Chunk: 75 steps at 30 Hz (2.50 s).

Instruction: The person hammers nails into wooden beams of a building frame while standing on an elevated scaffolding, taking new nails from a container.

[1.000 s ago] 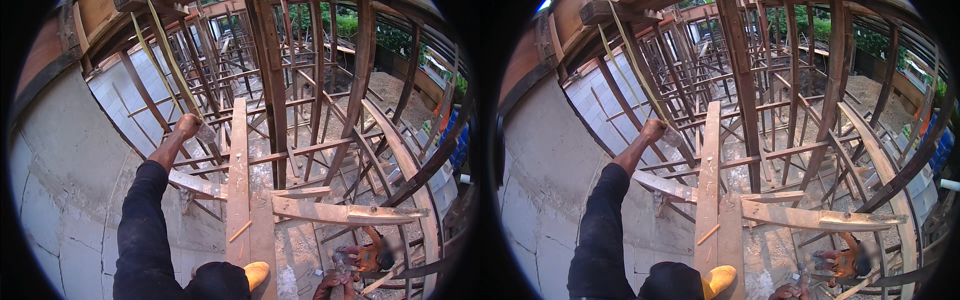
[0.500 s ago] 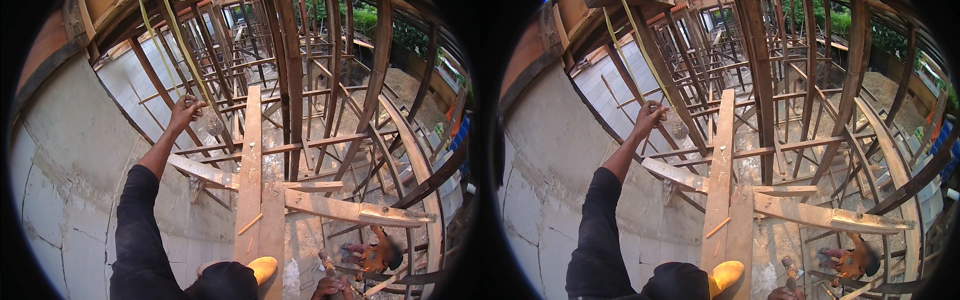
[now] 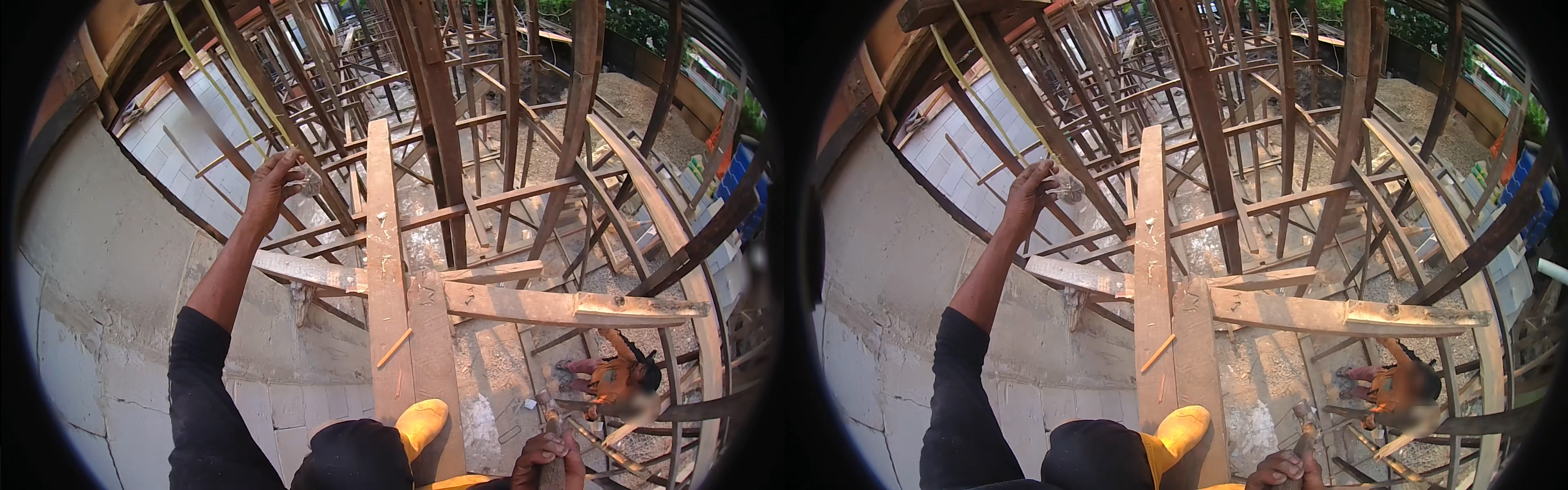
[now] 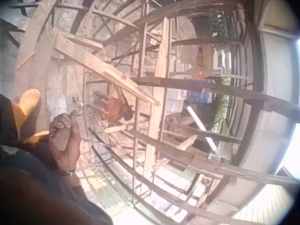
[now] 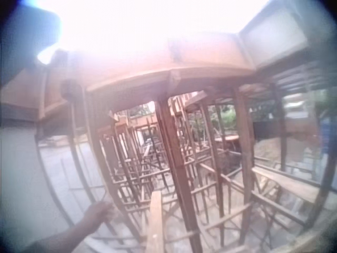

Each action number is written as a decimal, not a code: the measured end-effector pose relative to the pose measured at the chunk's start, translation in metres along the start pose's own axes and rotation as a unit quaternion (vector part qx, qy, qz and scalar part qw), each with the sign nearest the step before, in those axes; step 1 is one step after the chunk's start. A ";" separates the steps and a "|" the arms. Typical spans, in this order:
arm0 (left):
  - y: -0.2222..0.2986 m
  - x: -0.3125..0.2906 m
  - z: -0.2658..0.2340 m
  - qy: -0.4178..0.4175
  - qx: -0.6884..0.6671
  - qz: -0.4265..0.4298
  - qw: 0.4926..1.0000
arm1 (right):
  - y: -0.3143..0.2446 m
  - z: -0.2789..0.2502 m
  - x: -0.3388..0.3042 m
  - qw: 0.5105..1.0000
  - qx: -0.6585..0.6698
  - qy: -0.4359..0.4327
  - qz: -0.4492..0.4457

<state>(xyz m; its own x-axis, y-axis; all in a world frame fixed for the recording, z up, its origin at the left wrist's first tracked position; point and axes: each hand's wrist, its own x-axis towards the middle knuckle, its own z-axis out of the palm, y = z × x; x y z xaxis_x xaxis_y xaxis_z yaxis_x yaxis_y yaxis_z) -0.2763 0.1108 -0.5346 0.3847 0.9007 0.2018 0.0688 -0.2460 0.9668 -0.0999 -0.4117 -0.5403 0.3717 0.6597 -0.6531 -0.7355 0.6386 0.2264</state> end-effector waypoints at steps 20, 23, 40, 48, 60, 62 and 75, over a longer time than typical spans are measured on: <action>-0.022 0.118 -0.003 -0.194 0.501 -0.045 0.842 | -0.021 -0.003 -0.002 1.000 -0.005 0.000 0.020; -0.026 0.099 -0.090 -0.062 0.662 0.032 0.747 | -0.018 -0.028 0.014 0.992 -0.013 -0.069 0.108; -0.060 0.113 -0.054 -0.074 0.712 0.027 0.698 | -0.034 -0.085 0.067 0.989 -0.038 -0.118 0.081; -0.054 0.115 -0.044 -0.095 0.729 0.007 0.678 | -0.033 -0.072 0.048 0.994 -0.049 -0.094 0.000; -0.055 0.111 -0.051 -0.129 0.766 -0.046 0.628 | -0.030 -0.064 0.014 0.985 0.047 -0.166 0.013; -0.053 0.113 -0.055 -0.131 0.772 -0.050 0.620 | -0.024 -0.062 0.011 0.991 0.037 -0.130 -0.010; -0.047 0.102 -0.093 -0.174 0.820 -0.078 0.540 | -0.037 -0.057 -0.009 0.997 0.023 -0.070 -0.005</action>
<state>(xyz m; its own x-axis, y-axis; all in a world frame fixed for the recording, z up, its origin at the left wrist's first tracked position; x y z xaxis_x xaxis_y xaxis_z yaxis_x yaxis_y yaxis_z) -0.3258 0.2478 -0.5453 0.3865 0.9045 -0.1805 0.7378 -0.4206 -0.5280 -0.1087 -0.4639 -0.5838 0.4576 0.6999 -0.5485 -0.7058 0.6610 0.2547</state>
